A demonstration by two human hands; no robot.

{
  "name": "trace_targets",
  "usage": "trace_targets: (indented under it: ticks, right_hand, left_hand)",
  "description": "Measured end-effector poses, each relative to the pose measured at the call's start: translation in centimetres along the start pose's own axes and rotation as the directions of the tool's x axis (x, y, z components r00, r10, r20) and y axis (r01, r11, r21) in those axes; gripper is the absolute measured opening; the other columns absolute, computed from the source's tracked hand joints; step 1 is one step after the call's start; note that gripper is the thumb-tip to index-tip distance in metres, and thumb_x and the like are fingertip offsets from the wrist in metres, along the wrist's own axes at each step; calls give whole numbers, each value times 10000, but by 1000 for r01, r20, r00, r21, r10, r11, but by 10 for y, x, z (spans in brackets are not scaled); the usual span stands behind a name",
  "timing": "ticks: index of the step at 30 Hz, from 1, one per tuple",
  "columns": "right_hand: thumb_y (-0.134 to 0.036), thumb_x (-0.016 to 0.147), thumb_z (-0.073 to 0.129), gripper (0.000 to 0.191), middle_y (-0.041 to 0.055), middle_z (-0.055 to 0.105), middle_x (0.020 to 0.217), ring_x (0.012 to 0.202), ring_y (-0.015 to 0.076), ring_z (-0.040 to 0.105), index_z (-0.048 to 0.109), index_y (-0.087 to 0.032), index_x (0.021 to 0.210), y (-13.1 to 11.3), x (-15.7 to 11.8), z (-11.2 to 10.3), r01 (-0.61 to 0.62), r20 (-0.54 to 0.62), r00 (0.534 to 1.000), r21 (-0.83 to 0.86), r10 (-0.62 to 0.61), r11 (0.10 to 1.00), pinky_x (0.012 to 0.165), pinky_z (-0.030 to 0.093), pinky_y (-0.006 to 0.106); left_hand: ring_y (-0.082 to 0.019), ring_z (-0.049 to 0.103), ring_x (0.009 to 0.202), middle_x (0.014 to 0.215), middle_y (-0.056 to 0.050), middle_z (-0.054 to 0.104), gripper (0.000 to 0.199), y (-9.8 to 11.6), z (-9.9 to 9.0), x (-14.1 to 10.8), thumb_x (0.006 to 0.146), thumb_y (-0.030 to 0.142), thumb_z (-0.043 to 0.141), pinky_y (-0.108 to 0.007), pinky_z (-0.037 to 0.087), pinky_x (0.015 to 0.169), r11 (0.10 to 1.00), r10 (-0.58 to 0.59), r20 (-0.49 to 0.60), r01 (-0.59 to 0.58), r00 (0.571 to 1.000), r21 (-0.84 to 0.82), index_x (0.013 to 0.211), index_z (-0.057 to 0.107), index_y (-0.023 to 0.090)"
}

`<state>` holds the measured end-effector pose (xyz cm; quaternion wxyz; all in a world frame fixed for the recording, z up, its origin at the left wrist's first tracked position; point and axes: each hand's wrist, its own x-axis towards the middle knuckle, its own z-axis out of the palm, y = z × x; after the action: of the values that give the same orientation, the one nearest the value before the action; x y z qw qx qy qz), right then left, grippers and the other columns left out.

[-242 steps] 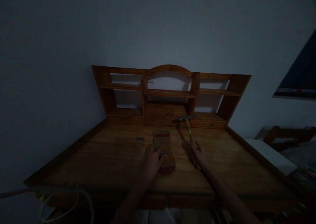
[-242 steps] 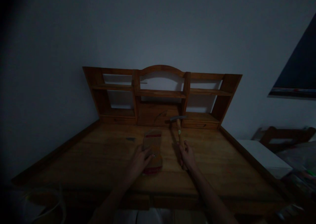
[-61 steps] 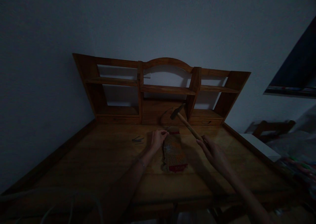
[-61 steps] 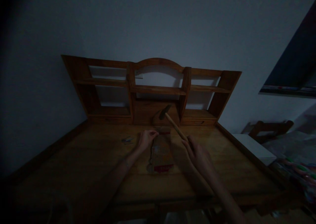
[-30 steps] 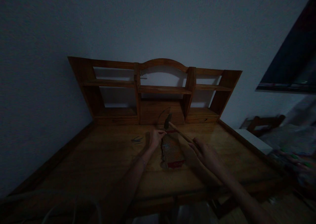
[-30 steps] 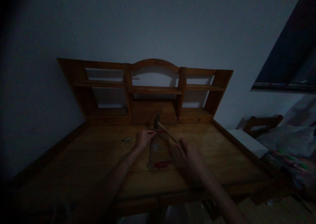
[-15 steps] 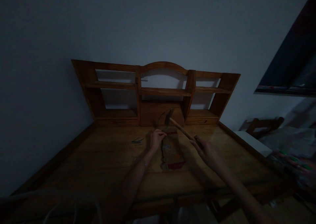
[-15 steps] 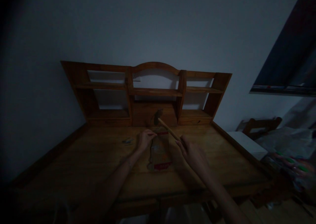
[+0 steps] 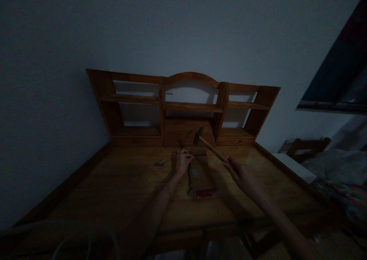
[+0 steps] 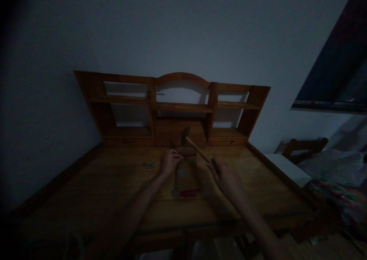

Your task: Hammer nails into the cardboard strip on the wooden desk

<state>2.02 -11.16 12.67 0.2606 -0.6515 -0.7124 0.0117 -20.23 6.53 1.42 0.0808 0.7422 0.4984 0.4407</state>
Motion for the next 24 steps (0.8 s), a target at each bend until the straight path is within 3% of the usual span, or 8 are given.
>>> trace_targets:
  ticks: [5, 18, 24]
  right_hand:
    - [-481, 937, 362, 329, 61, 673, 728, 692, 219, 661, 560, -217, 929, 0, -8, 6, -18, 118, 993, -31, 22, 999, 549, 355, 246]
    - [-504, 945, 341, 341, 61, 690, 809, 753, 228, 674, 553, -238, 975, -6, -4, -6, -19, -2, 1000, 7, 19, 1000, 570, 369, 253]
    - [-507, 943, 336, 340, 44, 668, 698, 682, 225, 664, 542, -238, 912, -10, -7, 8, -33, 70, 997, -27, 35, 999, 528, 326, 252]
  left_hand:
    - [-183, 538, 866, 848, -26, 647, 100, -2, 0, 1, 733, 345, 733, -336, 336, 806, 1000, 5, 34, -5, 999, 17, 767, 766, 256]
    - [-184, 537, 891, 852, -17, 660, 68, -1, 1, 2, 735, 334, 728, -342, 327, 854, 999, -41, 64, 40, 997, 21, 768, 760, 284]
    - [-182, 556, 864, 828, -29, 666, 62, -2, 3, 2, 742, 298, 721, -329, 351, 820, 1000, -7, 64, 6, 998, 14, 755, 762, 253]
